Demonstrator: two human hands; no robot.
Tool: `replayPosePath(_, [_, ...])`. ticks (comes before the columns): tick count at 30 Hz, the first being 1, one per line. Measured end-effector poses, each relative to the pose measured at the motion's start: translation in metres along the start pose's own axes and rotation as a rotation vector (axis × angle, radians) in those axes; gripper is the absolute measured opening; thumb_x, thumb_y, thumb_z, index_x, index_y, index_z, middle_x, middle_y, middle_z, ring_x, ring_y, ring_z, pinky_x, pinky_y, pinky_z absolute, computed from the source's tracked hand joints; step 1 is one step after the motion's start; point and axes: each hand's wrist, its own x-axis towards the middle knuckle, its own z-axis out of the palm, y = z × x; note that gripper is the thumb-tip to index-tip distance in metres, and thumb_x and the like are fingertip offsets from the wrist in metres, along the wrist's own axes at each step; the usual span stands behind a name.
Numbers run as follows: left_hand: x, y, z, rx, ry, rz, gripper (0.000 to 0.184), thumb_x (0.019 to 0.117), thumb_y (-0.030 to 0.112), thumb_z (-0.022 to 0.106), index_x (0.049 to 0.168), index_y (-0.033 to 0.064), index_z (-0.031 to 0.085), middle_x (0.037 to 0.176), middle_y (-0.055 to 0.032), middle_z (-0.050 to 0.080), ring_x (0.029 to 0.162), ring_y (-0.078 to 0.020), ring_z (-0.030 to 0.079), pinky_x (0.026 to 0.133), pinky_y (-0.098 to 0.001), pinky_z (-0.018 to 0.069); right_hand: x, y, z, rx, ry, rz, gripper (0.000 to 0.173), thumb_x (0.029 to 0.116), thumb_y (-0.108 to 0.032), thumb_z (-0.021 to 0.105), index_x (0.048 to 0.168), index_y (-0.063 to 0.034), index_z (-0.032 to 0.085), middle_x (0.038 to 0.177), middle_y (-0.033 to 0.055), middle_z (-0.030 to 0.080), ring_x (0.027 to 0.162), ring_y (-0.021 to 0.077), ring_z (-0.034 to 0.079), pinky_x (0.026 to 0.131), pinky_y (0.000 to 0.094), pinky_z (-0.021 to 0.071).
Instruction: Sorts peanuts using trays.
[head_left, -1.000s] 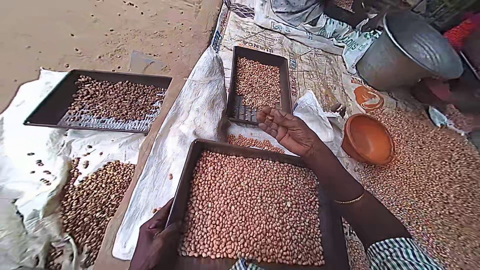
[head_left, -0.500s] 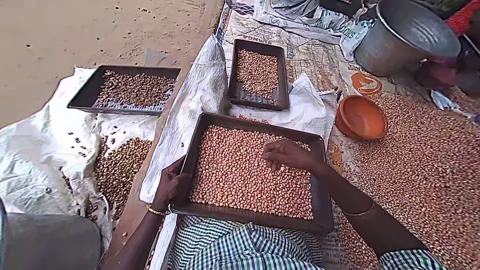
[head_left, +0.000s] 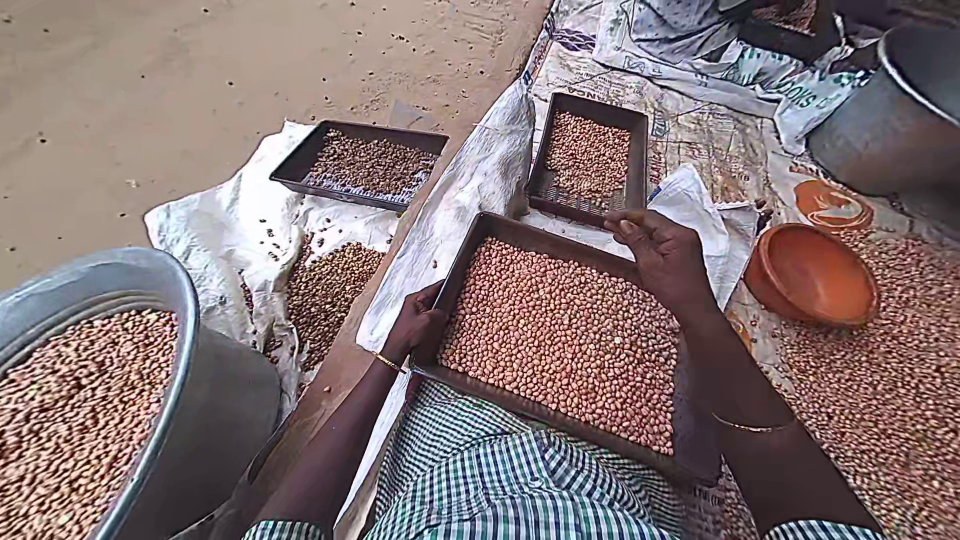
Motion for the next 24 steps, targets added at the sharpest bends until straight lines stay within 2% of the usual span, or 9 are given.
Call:
replayPosePath(2, [0.001, -0.002, -0.001, 0.002, -0.014, 0.014, 0.052, 0.0862, -0.014, 0.051, 0.138, -0.0068, 0.053, 0.112, -0.0080, 0.071, 0.086, 0.0033, 0.064, 0.080, -0.0163, 0.0533, -0.051, 0.041, -0.031, -0.156, 0.123, 0.171, 0.036, 0.1058, -0.011, 0.050, 0.134, 0.0102, 0.057, 0.132, 0.0294, 0.062, 0.120, 0.0357, 0.063, 0.104, 0.0463, 0.0471])
replayPosePath(4, [0.002, -0.002, 0.000, 0.018, -0.025, 0.017, 0.053, 0.0860, -0.015, 0.051, 0.139, -0.0073, 0.052, 0.114, -0.0100, 0.070, 0.087, 0.0023, 0.064, 0.081, -0.0173, 0.0528, -0.110, 0.074, -0.052, -0.204, 0.194, 0.460, 0.050, 0.1045, -0.010, 0.052, 0.147, 0.0144, 0.040, 0.146, 0.0362, 0.047, 0.136, 0.0435, 0.050, 0.113, 0.0479, 0.0392])
replayPosePath(6, [0.002, -0.002, 0.001, 0.007, -0.028, 0.018, 0.054, 0.0861, -0.016, 0.051, 0.139, -0.0078, 0.051, 0.113, -0.0102, 0.070, 0.086, 0.0011, 0.064, 0.080, -0.0185, 0.0533, -0.162, 0.094, -0.057, -0.059, 0.207, 0.724, 0.062, 0.1035, -0.009, 0.056, 0.154, 0.0116, 0.027, 0.156, 0.0345, 0.036, 0.144, 0.0382, 0.041, 0.117, 0.0433, 0.0341])
replayPosePath(8, [0.003, -0.003, 0.002, -0.004, -0.023, 0.017, 0.055, 0.0858, -0.016, 0.050, 0.140, -0.0073, 0.050, 0.111, -0.0095, 0.069, 0.083, 0.0005, 0.064, 0.078, -0.0187, 0.0543, -0.194, 0.105, -0.049, 0.153, 0.239, 0.828, 0.065, 0.1006, -0.005, 0.058, 0.157, 0.0053, 0.026, 0.156, 0.0281, 0.038, 0.137, 0.0248, 0.049, 0.111, 0.0337, 0.0408])
replayPosePath(10, [0.005, -0.002, 0.002, 0.007, -0.026, -0.008, 0.054, 0.0901, -0.016, 0.053, 0.143, -0.0049, 0.050, 0.116, -0.0115, 0.068, 0.088, -0.0016, 0.064, 0.081, -0.0201, 0.0538, -0.200, 0.115, -0.044, 0.309, 0.281, 0.842, 0.060, 0.1014, -0.001, 0.053, 0.156, 0.0039, 0.029, 0.153, 0.0218, 0.043, 0.125, 0.0112, 0.054, 0.103, 0.0227, 0.0446])
replayPosePath(12, [0.004, 0.000, 0.002, -0.007, -0.016, -0.054, 0.052, 0.0945, -0.012, 0.056, 0.144, -0.0004, 0.050, 0.118, -0.0096, 0.067, 0.087, -0.0023, 0.063, 0.079, -0.0214, 0.0531, -0.198, 0.125, -0.036, 0.391, 0.305, 0.850, 0.055, 0.0984, 0.003, 0.053, 0.150, 0.0031, 0.034, 0.133, 0.0120, 0.054, 0.104, -0.0006, 0.060, 0.087, 0.0143, 0.0501])
replayPosePath(17, [-0.025, 0.005, 0.014, -0.150, 0.035, -0.063, 0.060, 0.0839, -0.019, 0.051, 0.142, -0.0027, 0.051, 0.112, -0.0044, 0.071, 0.083, -0.0006, 0.067, 0.075, -0.0186, 0.0563, -0.230, 0.107, -0.051, 0.417, 0.427, 0.670, 0.074, 0.0850, 0.005, 0.054, 0.153, 0.0099, 0.026, 0.140, 0.0139, 0.051, 0.110, -0.0056, 0.059, 0.090, 0.0097, 0.0477])
replayPosePath(21, [0.009, 0.046, 0.042, -0.191, -0.015, -0.014, 0.059, 0.0866, -0.017, 0.053, 0.143, -0.0005, 0.050, 0.114, -0.0052, 0.069, 0.084, -0.0012, 0.066, 0.075, -0.0193, 0.0562, -0.185, 0.140, -0.095, 0.354, 0.382, 0.630, 0.049, 0.1011, -0.002, 0.047, 0.148, 0.0033, 0.035, 0.120, 0.0024, 0.057, 0.094, -0.0101, 0.059, 0.081, 0.0077, 0.0485])
replayPosePath(24, [0.055, 0.055, 0.025, -0.079, -0.021, -0.011, 0.052, 0.0901, -0.012, 0.052, 0.139, 0.0044, 0.053, 0.113, 0.0001, 0.067, 0.084, 0.0010, 0.065, 0.073, -0.0187, 0.0560, -0.142, 0.151, -0.093, 0.320, 0.362, 0.525, 0.050, 0.1003, -0.001, 0.054, 0.149, 0.0011, 0.042, 0.132, 0.0084, 0.057, 0.103, -0.0031, 0.058, 0.089, 0.0144, 0.0481])
